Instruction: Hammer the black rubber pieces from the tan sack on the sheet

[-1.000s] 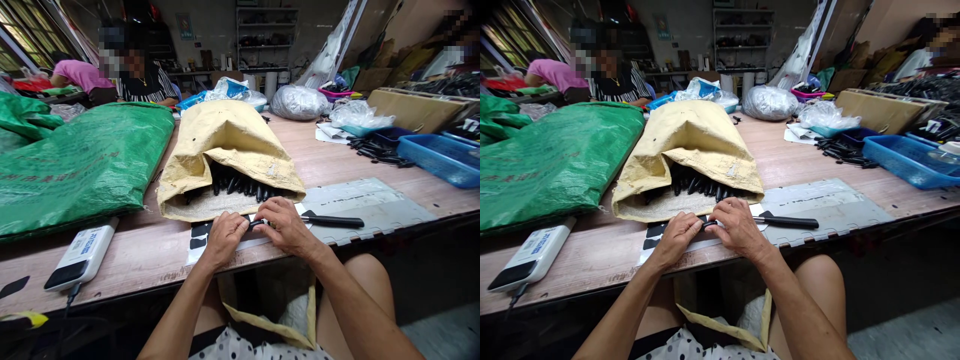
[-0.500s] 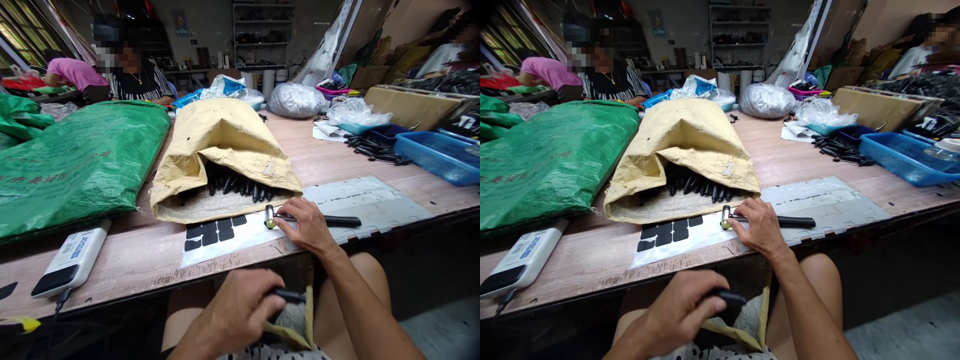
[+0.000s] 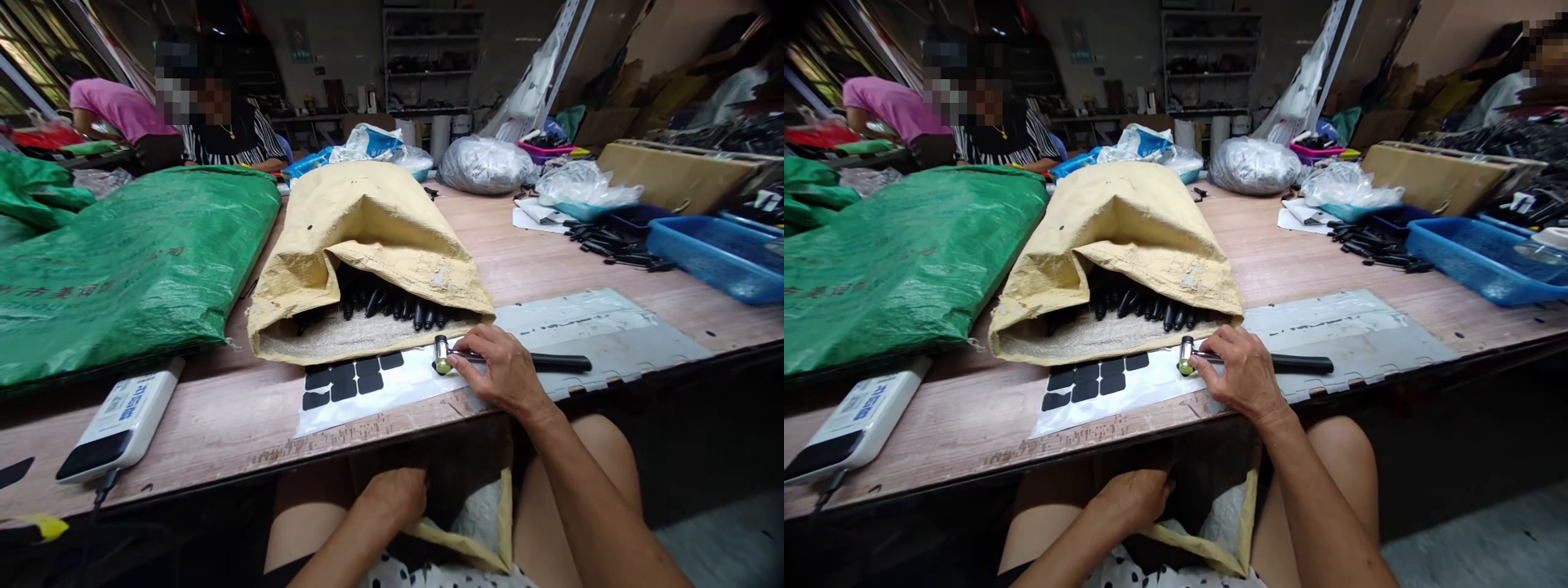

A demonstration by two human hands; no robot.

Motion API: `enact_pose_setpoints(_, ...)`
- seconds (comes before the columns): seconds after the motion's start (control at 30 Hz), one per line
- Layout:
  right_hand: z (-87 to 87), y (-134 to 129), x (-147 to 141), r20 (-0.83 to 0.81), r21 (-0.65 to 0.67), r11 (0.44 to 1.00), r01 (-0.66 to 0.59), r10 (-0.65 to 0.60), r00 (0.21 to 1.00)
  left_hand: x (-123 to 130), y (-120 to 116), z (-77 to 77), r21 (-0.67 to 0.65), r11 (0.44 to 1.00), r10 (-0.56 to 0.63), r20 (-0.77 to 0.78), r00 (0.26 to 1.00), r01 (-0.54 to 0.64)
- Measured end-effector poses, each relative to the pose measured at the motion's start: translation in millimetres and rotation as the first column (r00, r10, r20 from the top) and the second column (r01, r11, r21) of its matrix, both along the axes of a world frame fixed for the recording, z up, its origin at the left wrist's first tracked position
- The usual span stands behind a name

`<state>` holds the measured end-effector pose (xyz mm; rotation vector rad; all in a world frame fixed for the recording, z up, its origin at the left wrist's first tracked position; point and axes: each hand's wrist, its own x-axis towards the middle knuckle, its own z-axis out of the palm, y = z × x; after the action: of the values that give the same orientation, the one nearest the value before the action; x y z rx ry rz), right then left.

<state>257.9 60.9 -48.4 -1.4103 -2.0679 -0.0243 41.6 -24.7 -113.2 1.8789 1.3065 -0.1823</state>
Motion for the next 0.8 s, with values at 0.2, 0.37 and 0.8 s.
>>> enact_pose_setpoints(0.2,-1.6,0.4,0.2,0.005,0.006,1.0,-0.002,0.001,1.0,-15.9,28.1,112.6,-0.024,0.95,-0.282,0.366,0.887,0.312)
enact_pose_setpoints(0.37,-1.7,1.0,0.1,-0.011,0.008,1.0,-0.001,0.001,1.0,-40.1,121.3,123.3,0.488,0.767,0.331,0.257,0.908,-0.417)
enact_pose_setpoints(0.8,1.4,-2.7,-1.0,0.031,-0.015,0.999,0.042,-0.042,0.999,-70.6,134.7,115.2,0.674,0.547,0.669,0.005,0.743,-0.496)
